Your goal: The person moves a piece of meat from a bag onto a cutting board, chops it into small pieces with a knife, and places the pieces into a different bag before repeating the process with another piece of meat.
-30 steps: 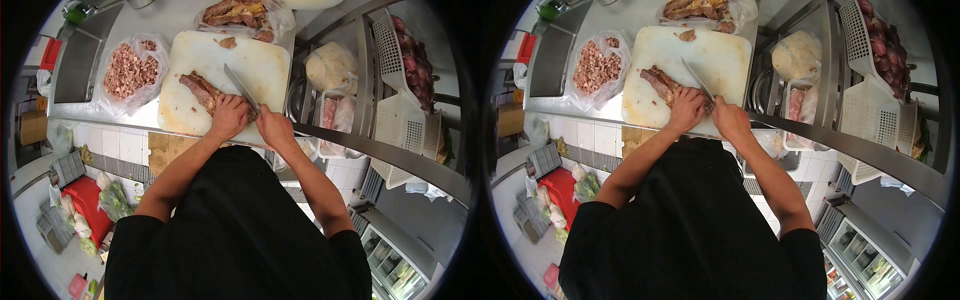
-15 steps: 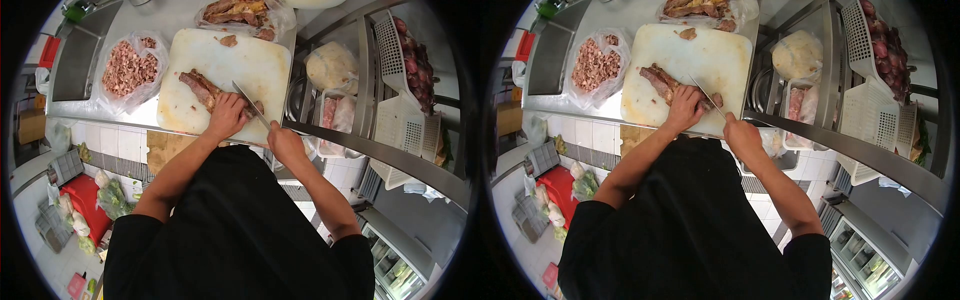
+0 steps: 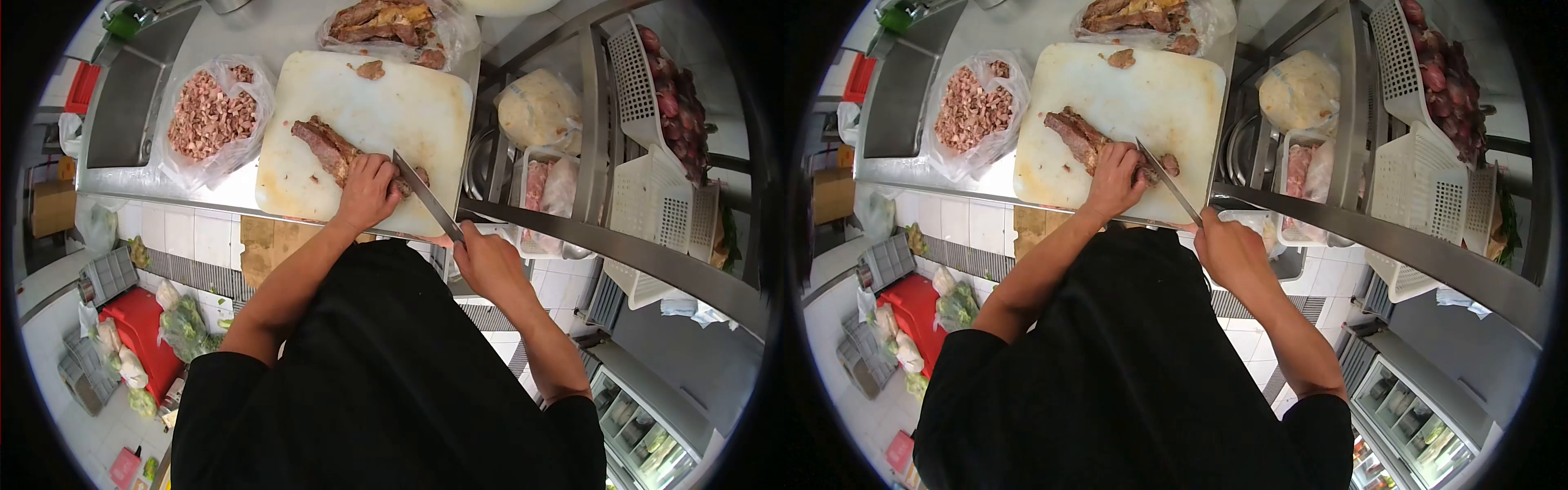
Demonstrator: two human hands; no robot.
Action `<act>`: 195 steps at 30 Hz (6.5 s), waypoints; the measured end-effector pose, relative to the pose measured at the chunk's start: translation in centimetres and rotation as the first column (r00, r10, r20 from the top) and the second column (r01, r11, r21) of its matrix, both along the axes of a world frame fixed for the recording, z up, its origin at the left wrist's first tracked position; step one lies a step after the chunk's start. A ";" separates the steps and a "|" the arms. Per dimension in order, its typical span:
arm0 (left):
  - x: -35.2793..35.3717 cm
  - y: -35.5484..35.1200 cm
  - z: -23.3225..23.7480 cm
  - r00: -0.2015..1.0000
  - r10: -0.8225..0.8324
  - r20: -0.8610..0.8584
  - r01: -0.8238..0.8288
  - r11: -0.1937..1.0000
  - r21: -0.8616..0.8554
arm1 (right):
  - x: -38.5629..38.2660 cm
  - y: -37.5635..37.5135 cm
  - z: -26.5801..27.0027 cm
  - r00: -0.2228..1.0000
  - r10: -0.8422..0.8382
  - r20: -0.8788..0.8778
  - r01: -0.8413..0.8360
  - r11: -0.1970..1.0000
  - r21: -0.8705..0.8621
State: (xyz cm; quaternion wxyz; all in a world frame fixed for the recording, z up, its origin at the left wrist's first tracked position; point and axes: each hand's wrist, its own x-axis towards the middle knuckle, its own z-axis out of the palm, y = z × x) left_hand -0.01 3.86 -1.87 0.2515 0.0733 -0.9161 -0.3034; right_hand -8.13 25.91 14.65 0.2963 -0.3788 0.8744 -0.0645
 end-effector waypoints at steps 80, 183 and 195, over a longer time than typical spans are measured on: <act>1.7 -5.5 1.9 0.984 -0.138 0.110 0.154 0.976 -0.152 | -0.2 -10.2 -9.3 0.994 -0.100 -0.039 0.089 0.971 -0.220; 0.6 -2.6 0.3 1.000 0.008 0.029 -0.006 0.997 -0.073 | 1.3 -3.9 -6.1 0.997 -0.066 0.046 0.068 0.997 -0.042; 0.8 -2.8 0.3 1.000 0.011 0.017 -0.010 0.999 -0.040 | -0.3 -5.2 0.2 0.991 -0.038 0.127 0.037 0.999 0.011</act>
